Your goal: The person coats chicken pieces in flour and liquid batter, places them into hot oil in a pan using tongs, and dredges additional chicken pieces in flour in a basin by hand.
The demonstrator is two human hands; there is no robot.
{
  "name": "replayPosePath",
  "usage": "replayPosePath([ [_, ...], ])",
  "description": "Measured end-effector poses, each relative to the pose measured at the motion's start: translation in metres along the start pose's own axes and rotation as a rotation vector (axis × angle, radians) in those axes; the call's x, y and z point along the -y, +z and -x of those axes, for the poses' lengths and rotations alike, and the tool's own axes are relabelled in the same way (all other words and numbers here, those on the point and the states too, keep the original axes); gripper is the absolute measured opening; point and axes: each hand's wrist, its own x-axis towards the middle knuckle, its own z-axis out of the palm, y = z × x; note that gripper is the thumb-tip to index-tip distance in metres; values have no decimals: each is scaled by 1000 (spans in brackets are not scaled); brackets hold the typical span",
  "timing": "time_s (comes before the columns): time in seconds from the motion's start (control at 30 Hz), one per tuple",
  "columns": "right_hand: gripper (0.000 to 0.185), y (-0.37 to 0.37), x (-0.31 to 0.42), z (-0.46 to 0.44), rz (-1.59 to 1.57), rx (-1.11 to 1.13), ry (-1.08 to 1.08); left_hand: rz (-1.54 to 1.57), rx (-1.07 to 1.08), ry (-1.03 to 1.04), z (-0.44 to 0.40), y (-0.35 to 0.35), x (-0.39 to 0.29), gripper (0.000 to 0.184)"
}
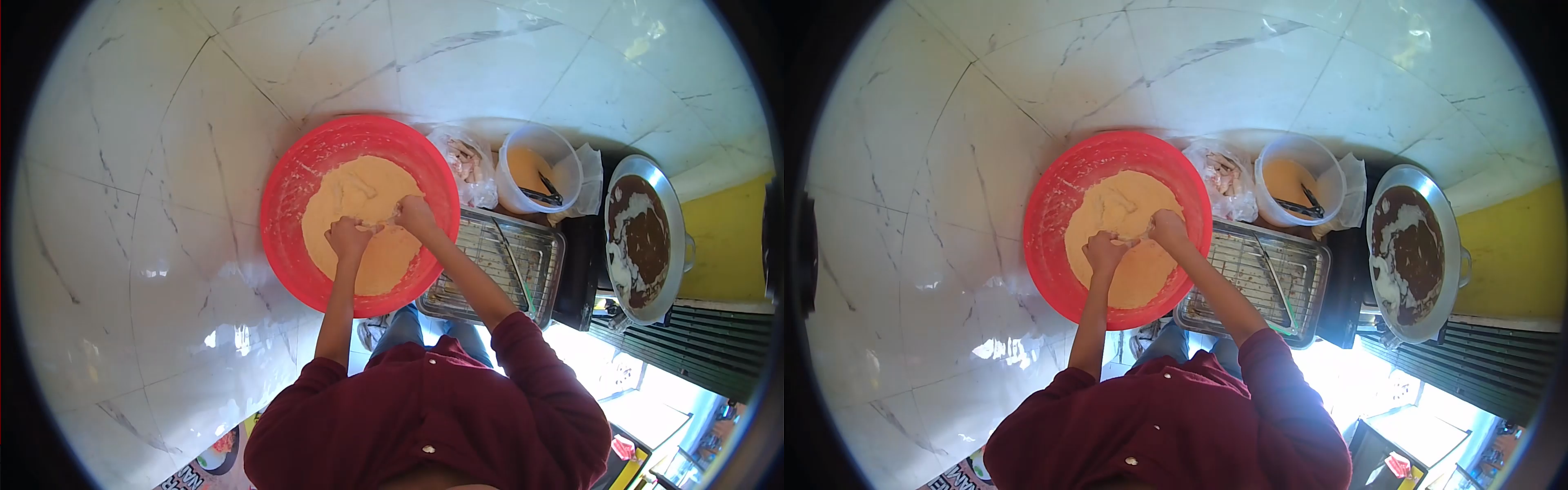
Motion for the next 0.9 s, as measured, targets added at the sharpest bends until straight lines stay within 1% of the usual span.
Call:
replayPosePath([
  [0.03, 13, -5, 1, 3, -25, -4, -13, 26, -104, 36, 6, 7, -2, 31],
  [0.07, 13, -11, 3, 5, -49, -4, -32, 22, -101, 26, 8, 15, -3, 31],
  [0.1, 13, -11, -3, 4, -52, 8, -40, 97, -53, -2, 7, 19, -8, 31],
  [0.13, 13, -11, -10, 3, -115, -34, -72, 172, -10, -33, 6, 22, -11, 31],
  [0.17, 14, -9, -16, 3, -181, -74, -102, 167, -16, -50, 7, 25, -13, 31],
  [0.2, 14, -12, -17, 4, -189, -60, -112, 155, 32, -58, 10, 19, -25, 32],
  [0.23, 11, -17, -17, 6, -162, -92, -142, 144, 79, -66, 13, 17, -31, 32],
  [0.27, 9, -22, -17, 8, -134, -125, -169, 139, 75, -80, 14, 21, -32, 32],
  [0.3, 9, -28, -16, 9, -140, -114, -173, 170, -14, -20, 16, 27, -33, 33],
  [0.33, 10, -34, -15, 9, -215, -12, -110, 200, -102, 42, 17, 32, -32, 34],
  [0.37, 10, -40, -13, 10, -287, 88, -46, 197, -103, 36, 15, 36, -30, 34],
  [0.4, 10, -53, -3, 12, -290, 90, -47, 236, -30, -3, 13, 36, -30, 34],
  [0.43, 11, -70, 12, 16, -165, 165, 10, 275, 45, -38, 11, 36, -31, 35],
  [0.47, 12, -79, 18, 19, -40, 235, 68, 272, 45, -32, 12, 28, -38, 35],
  [0.5, 12, -74, 12, 19, -44, 227, 71, 218, 116, -56, 14, 13, -48, 35],
  [0.53, 13, -65, 3, 19, -12, -6, -112, 163, 185, -78, 14, 5, -56, 35],
  [0.57, 16, -57, -7, 18, 23, -240, -292, 159, 185, -67, 11, 7, -60, 35],
  [0.6, 16, -65, -4, 19, 23, -250, -285, 179, 24, 7, 9, 11, -63, 33],
  [0.63, 16, -81, 4, 21, -138, -346, -293, 202, -136, 81, 6, 13, -70, 31],
  [0.67, 17, -93, 8, 23, -299, -441, -300, 203, -133, 92, -3, 14, -76, 31],
  [0.7, 17, -99, 4, 25, -296, -450, -294, 289, -77, 141, -13, 8, -88, 28],
  [0.73, 19, -107, -5, 28, -328, -370, -115, 377, -21, 189, -23, 2, -101, 26],
  [0.77, 22, -115, -15, 29, -359, -288, 64, 379, -16, 198, -32, -2, -116, 26],
  [0.8, 22, -114, -29, 26, -357, -296, 70, 401, -86, 351, -41, -5, -132, 28],
  [0.83, 26, -107, -47, 23, -227, -421, 88, 422, -156, 503, -50, -5, -145, 32],
  [0.87, 30, -98, -63, 20, -95, -543, 106, 423, -150, 509, -58, -3, -157, 32],
  [0.9, 30, -91, -77, 15, -94, -548, 113, 396, -227, 583, -67, 0, -168, 31],
])
